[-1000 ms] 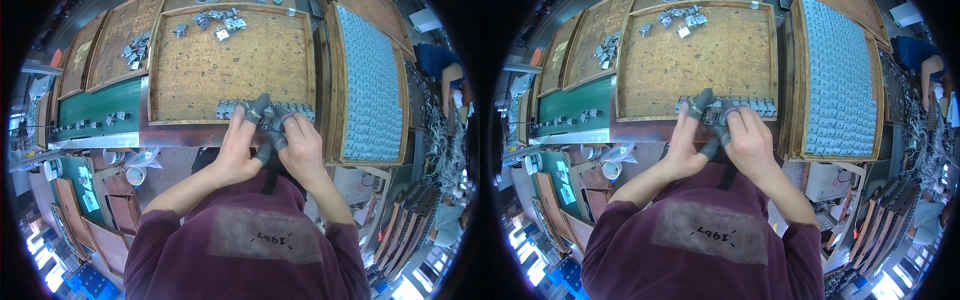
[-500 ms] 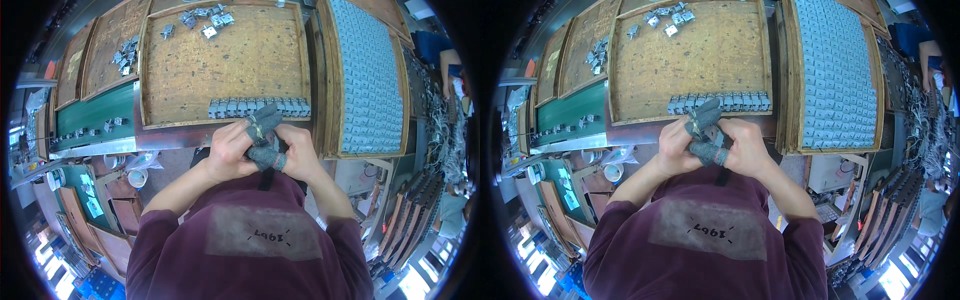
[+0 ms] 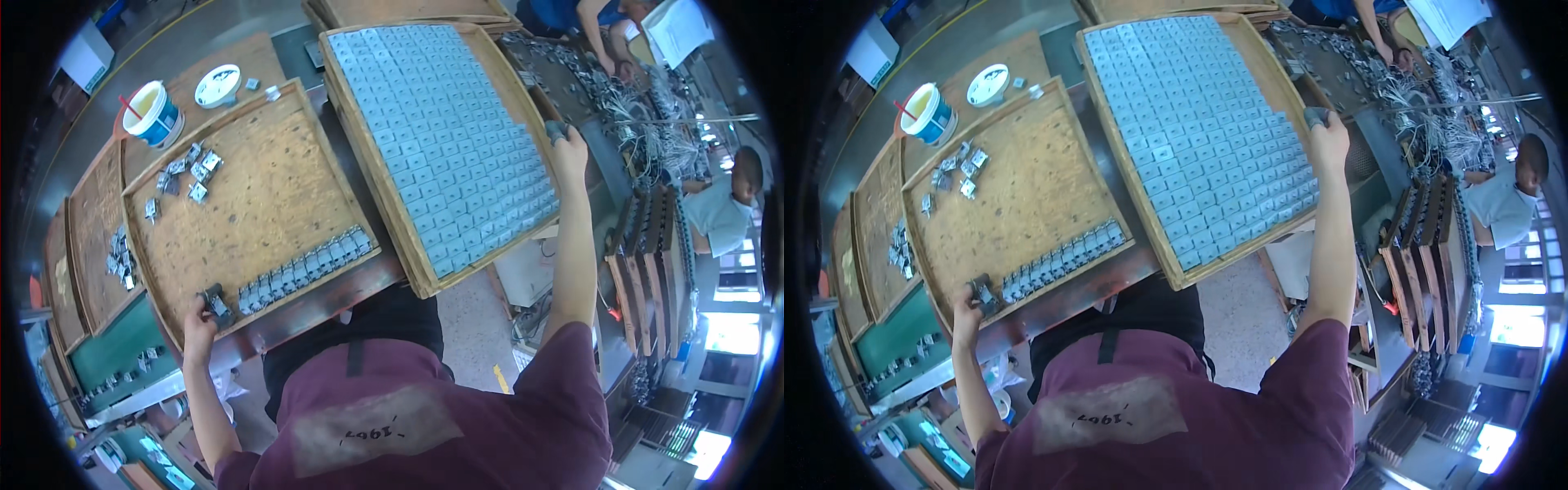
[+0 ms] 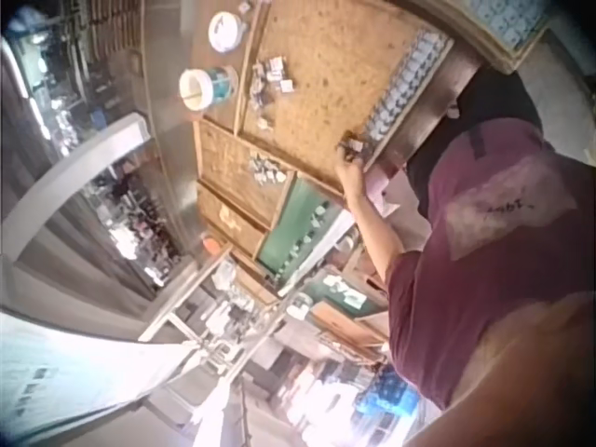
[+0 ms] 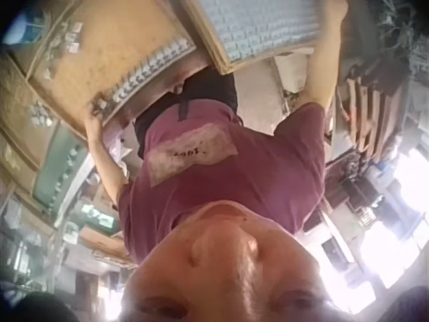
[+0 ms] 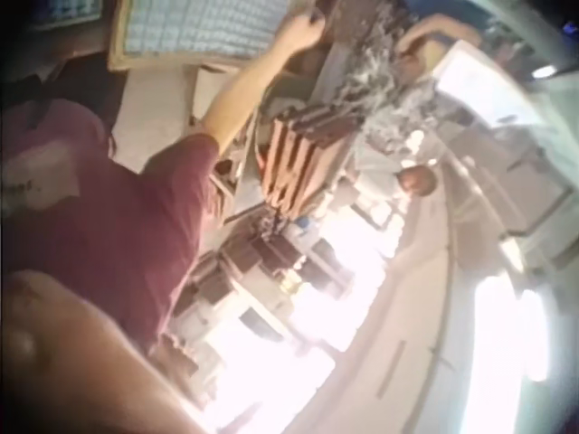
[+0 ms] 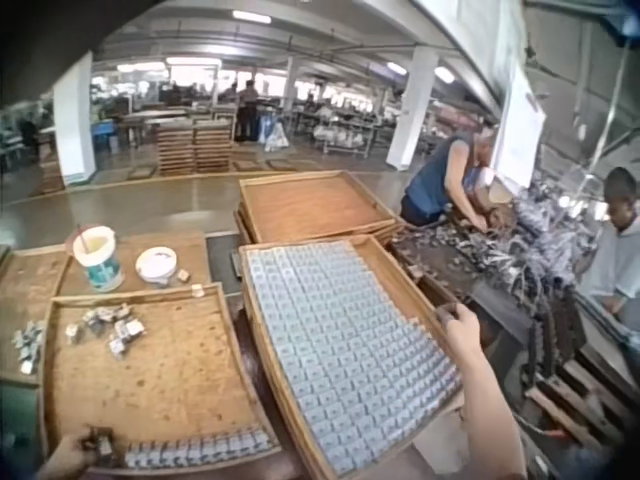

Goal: Manually assemble electronic components and organize them into specialized trays.

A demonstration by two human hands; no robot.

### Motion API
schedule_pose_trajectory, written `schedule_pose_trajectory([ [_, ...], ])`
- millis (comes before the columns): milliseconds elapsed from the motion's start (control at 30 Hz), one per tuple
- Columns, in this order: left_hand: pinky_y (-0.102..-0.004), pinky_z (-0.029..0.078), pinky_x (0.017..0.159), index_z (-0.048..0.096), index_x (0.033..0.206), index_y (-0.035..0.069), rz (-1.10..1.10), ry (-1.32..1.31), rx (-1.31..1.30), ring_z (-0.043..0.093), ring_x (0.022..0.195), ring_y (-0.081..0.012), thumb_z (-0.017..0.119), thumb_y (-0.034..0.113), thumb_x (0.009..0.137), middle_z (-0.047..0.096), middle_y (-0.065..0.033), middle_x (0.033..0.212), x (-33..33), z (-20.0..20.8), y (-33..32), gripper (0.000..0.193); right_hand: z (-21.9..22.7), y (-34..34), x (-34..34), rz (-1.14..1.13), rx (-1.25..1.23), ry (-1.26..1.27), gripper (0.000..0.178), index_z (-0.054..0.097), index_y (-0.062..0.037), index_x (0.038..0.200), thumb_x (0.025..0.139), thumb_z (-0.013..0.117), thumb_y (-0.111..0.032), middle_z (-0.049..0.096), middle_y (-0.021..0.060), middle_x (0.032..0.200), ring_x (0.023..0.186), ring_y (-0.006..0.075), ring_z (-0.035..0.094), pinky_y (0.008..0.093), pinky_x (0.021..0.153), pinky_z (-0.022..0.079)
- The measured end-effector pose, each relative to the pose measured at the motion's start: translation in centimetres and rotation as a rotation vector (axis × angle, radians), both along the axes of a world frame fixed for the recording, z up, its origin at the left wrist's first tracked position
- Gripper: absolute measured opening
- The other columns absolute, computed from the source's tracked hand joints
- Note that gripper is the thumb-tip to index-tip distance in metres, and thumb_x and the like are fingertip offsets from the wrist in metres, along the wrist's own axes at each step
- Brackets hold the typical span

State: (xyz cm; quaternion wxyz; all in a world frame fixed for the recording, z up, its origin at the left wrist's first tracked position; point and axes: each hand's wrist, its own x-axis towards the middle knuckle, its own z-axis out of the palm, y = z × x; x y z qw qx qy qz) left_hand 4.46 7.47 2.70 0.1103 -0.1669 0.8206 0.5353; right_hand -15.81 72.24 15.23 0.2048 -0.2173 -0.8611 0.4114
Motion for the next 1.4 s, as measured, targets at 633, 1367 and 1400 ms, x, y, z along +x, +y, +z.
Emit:
schedule_pose_trajectory([
  [633,-0.0444,0.05,0.077,0.063,0.103,0.007,0.514,0.197,-0.89,0.063,0.09,-0.0381,0.059,0.01,0.078,0.065,-0.0194,0.095,5.2,1.1,-5.6,0.025,-5.5,7.5,-8.7,0.091,-0.445,0.067,0.032,0.06,-0.0026,0.122,0.094,0.062,-0.017,0.063,0.011,0.112,0.094,0.0275,0.063,0.0374,0.077,0.053],
  [1367,-0.0293,0.056,0.082,0.06,0.122,-0.001,0.34,0.3,0.782,0.065,0.1,-0.0182,0.069,0.0,0.083,0.066,-0.0094,0.115,4.5,6.2,5.4,0.04,-1.9,-33.3,16.6,1.133,-0.705,-0.431,0.032,0.058,0.0009,0.116,0.086,0.071,-0.005,0.067,0.0066,0.096,0.074,0.0146,0.065,0.027,0.064,0.054],
  [1400,-0.0301,0.056,0.082,0.06,0.124,0.0,0.26,0.193,0.783,0.064,0.102,-0.0185,0.071,0.002,0.083,0.065,-0.0083,0.115,4.4,6.8,6.6,0.042,-1.7,-33.6,16.9,1.208,-0.378,-0.263,0.032,0.057,0.0019,0.111,0.086,0.073,-0.011,0.066,0.0103,0.09,0.07,0.0179,0.064,0.0293,0.061,0.053],
])
